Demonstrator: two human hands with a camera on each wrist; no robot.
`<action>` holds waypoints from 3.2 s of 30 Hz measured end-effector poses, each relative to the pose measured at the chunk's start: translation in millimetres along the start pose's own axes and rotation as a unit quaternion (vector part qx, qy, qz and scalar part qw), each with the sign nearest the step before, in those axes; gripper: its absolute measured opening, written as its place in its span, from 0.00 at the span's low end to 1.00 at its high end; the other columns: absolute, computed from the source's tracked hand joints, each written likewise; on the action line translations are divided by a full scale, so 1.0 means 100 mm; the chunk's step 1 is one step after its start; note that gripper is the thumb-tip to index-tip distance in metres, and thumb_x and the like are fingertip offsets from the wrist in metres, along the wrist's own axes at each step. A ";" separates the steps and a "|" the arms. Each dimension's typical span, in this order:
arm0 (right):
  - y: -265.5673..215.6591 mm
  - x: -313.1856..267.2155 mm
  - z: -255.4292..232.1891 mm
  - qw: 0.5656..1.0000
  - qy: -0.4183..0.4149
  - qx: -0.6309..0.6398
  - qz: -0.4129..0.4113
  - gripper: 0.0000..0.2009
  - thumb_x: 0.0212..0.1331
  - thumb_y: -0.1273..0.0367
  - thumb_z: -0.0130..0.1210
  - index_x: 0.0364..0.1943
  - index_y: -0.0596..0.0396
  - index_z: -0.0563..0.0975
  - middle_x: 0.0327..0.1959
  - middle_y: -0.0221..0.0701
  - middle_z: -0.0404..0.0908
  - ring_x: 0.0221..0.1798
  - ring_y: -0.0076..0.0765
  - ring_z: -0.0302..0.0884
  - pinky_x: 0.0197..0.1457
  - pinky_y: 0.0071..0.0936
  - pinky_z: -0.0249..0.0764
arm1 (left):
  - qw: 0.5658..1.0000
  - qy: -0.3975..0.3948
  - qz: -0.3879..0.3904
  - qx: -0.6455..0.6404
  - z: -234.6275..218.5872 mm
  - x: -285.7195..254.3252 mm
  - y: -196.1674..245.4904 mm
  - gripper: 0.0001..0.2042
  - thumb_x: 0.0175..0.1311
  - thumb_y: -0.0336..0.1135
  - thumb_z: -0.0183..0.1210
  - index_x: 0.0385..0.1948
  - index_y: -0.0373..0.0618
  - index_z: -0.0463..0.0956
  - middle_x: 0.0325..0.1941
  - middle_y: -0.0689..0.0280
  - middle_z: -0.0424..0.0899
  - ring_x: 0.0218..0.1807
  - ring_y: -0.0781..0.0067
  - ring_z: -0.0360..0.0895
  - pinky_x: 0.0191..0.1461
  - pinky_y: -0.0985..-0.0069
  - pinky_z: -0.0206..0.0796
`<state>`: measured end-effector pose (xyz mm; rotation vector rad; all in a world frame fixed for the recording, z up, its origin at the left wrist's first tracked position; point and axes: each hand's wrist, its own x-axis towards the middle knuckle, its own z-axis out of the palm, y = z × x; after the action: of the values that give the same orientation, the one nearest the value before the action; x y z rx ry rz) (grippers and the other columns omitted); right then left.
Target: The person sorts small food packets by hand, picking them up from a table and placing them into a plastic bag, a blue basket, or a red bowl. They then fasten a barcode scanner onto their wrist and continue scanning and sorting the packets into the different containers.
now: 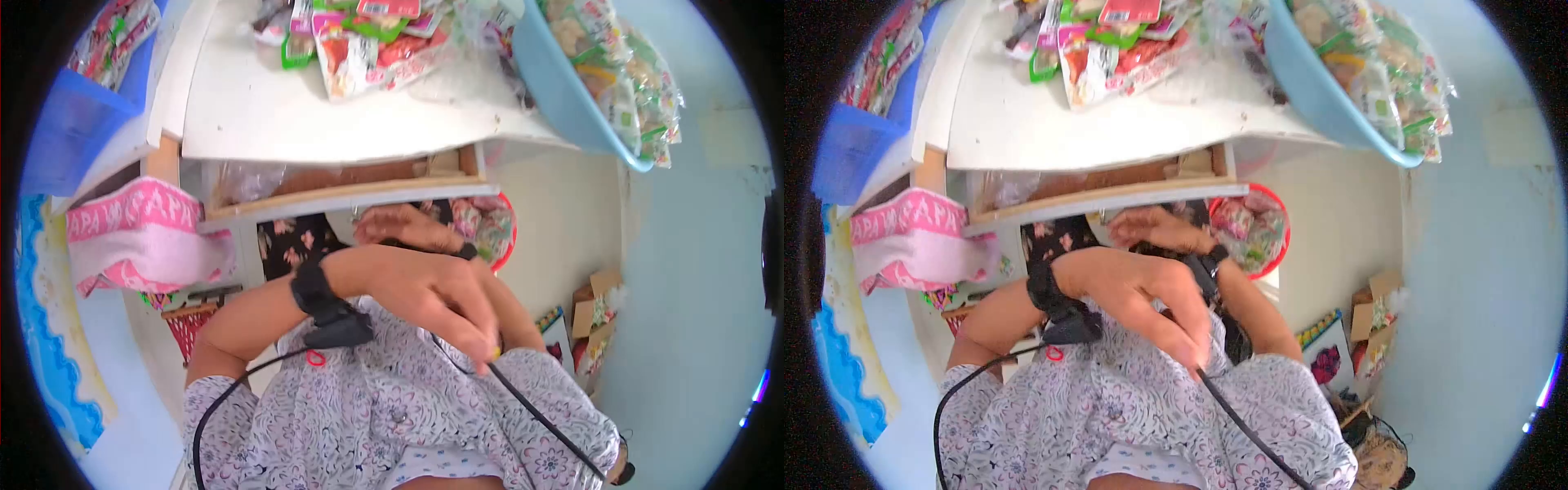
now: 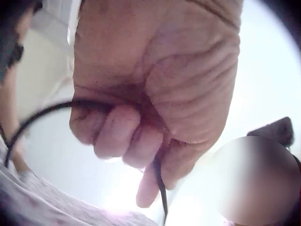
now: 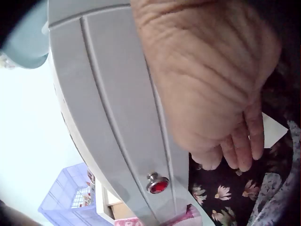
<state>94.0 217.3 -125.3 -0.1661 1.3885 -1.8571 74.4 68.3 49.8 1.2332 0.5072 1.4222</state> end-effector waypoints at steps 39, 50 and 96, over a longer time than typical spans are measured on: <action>-1.93 -0.23 1.30 0.750 -0.167 -0.484 -0.420 0.08 0.58 0.68 0.67 0.42 0.46 0.84 0.30 0.25 0.83 0.28 0.35 0.80 0.29 0.33 0.74 | 0.947 0.245 -0.205 0.032 -0.29 -0.89 -0.99 0.17 0.72 0.37 0.60 0.57 0.37 0.79 0.55 0.63 0.85 0.57 0.77 0.79 0.63 0.73 0.70; -1.41 -0.13 1.18 0.879 -0.269 -0.314 -0.239 0.11 0.65 0.73 0.60 0.49 0.58 0.81 0.36 0.35 0.87 0.36 0.32 0.86 0.37 0.31 0.78 | 0.907 0.335 -0.255 0.029 -0.14 -1.19 -1.06 0.17 0.70 0.36 0.61 0.55 0.38 0.80 0.50 0.64 0.86 0.53 0.77 0.80 0.59 0.74 0.73; 0.22 -1.45 -1.25 0.597 0.673 0.261 -0.350 0.09 0.66 0.77 0.52 0.47 0.63 0.79 0.39 0.39 0.85 0.31 0.24 0.77 0.31 0.21 0.71 | 0.981 0.149 -0.126 0.002 0.23 -0.81 -1.05 0.18 0.67 0.34 0.60 0.55 0.35 0.83 0.55 0.55 0.88 0.60 0.63 0.82 0.68 0.67 0.69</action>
<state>137.1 403.9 -143.7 1.5396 1.5966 -3.2110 127.7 16.3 -62.7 0.9238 0.8422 1.3926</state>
